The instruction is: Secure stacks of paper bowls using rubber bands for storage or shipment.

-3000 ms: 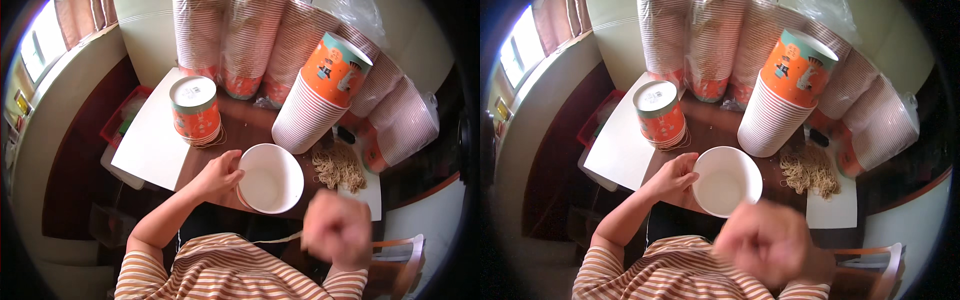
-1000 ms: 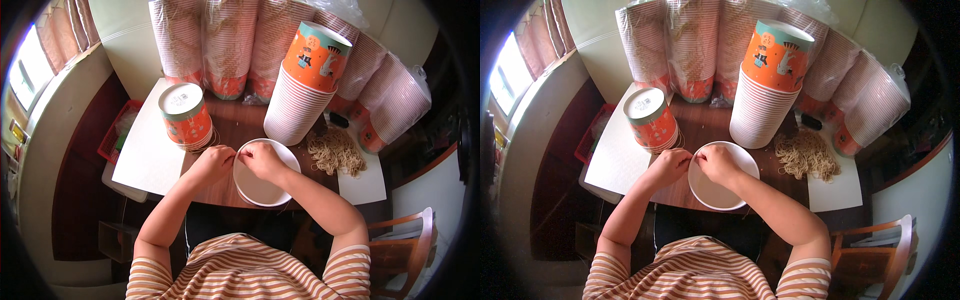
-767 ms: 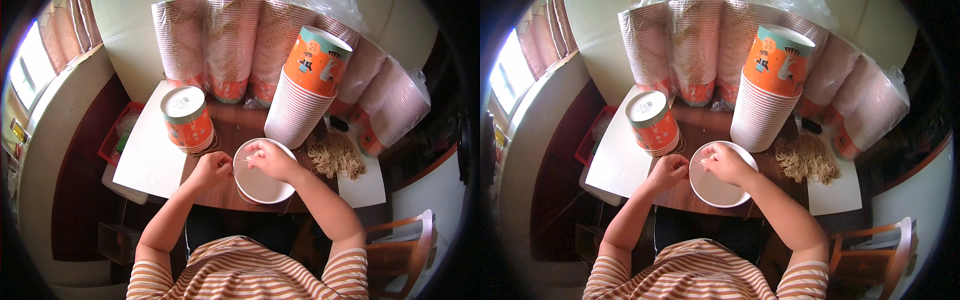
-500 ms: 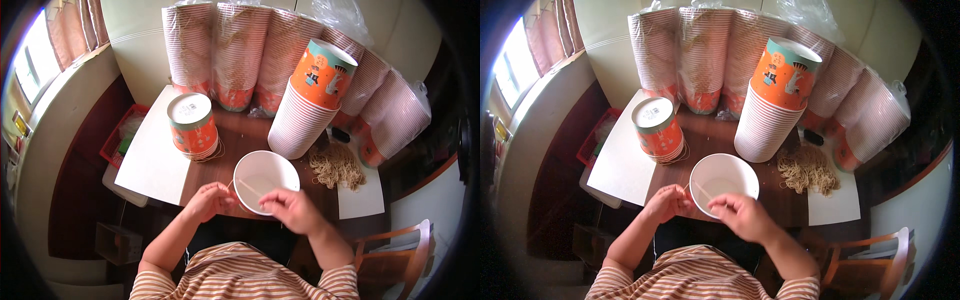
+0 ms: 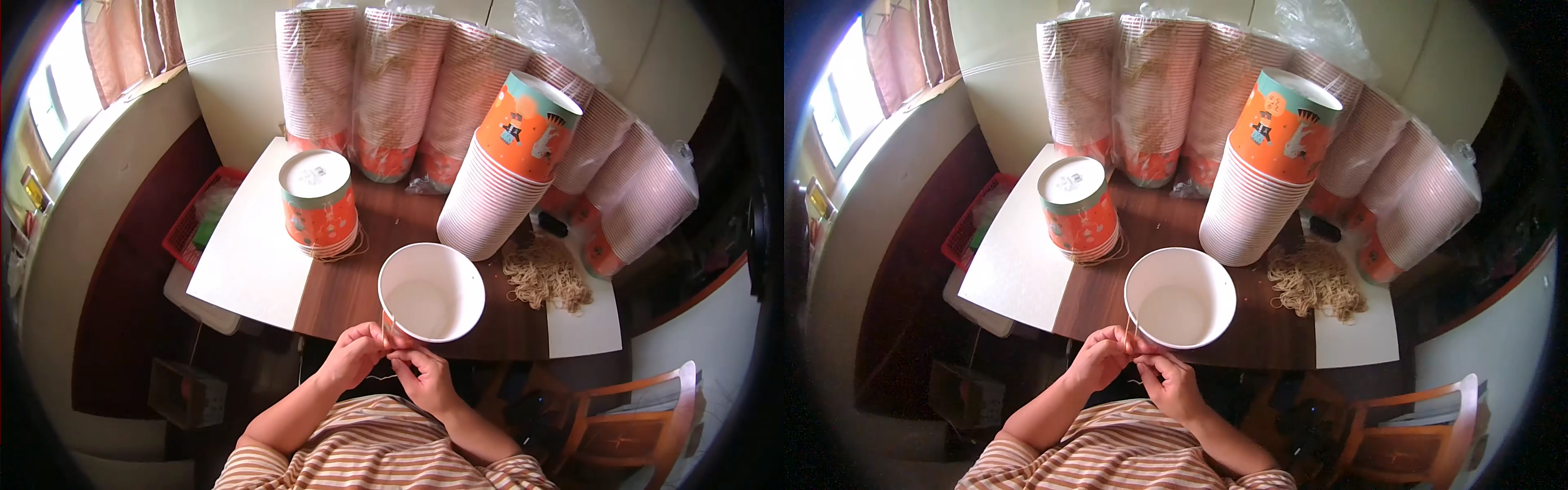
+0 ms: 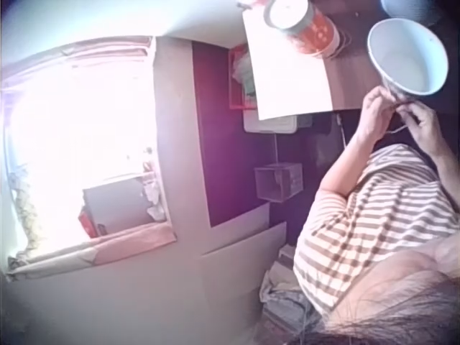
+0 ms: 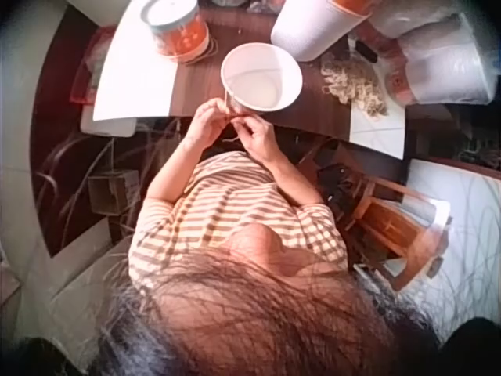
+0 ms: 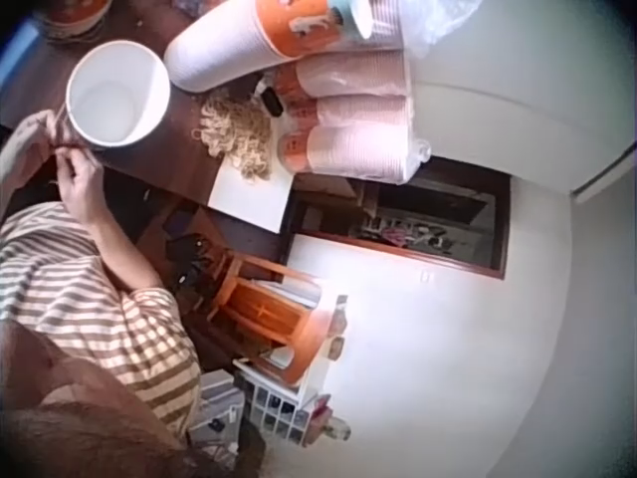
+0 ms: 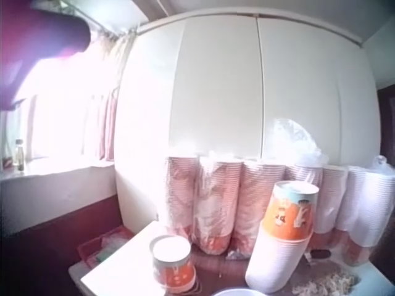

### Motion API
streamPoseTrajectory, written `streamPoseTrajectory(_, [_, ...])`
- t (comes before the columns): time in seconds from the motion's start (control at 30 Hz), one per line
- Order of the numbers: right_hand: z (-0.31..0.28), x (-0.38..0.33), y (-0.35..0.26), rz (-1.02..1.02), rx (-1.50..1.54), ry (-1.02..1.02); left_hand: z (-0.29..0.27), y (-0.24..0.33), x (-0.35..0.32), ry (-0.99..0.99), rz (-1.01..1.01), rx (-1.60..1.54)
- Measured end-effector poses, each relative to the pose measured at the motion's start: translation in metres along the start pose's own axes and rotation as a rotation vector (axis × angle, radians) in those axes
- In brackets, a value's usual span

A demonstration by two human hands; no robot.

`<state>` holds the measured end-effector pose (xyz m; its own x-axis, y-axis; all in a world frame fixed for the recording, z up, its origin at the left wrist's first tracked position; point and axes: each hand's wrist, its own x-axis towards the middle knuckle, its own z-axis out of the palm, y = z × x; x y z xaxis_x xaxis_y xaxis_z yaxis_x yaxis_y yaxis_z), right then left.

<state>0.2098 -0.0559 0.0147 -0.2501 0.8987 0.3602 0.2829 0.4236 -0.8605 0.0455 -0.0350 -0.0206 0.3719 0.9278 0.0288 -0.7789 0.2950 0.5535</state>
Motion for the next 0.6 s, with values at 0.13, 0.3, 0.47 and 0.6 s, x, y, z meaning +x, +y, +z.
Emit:
streamPoseTrajectory(0.13, [0.000, 0.000, 0.000, -0.046, -0.061, 0.073, 0.003, -0.004, -0.010, 0.138, 0.129, 0.418])
streamPoseTrajectory(0.3, [0.007, 0.011, -0.010, 0.030, 0.016, 0.151, 0.010, -0.006, -0.017, 0.153, 0.237, 0.893])
streamPoseTrajectory(0.47, [0.007, 0.012, -0.001, 0.048, 0.014, 0.087, 0.021, 0.003, -0.016, 0.150, 0.359, 1.232])
streamPoseTrajectory(0.6, [0.006, 0.010, 0.002, 0.039, -0.032, 0.084, 0.020, 0.008, -0.016, 0.084, 0.385, 1.374])
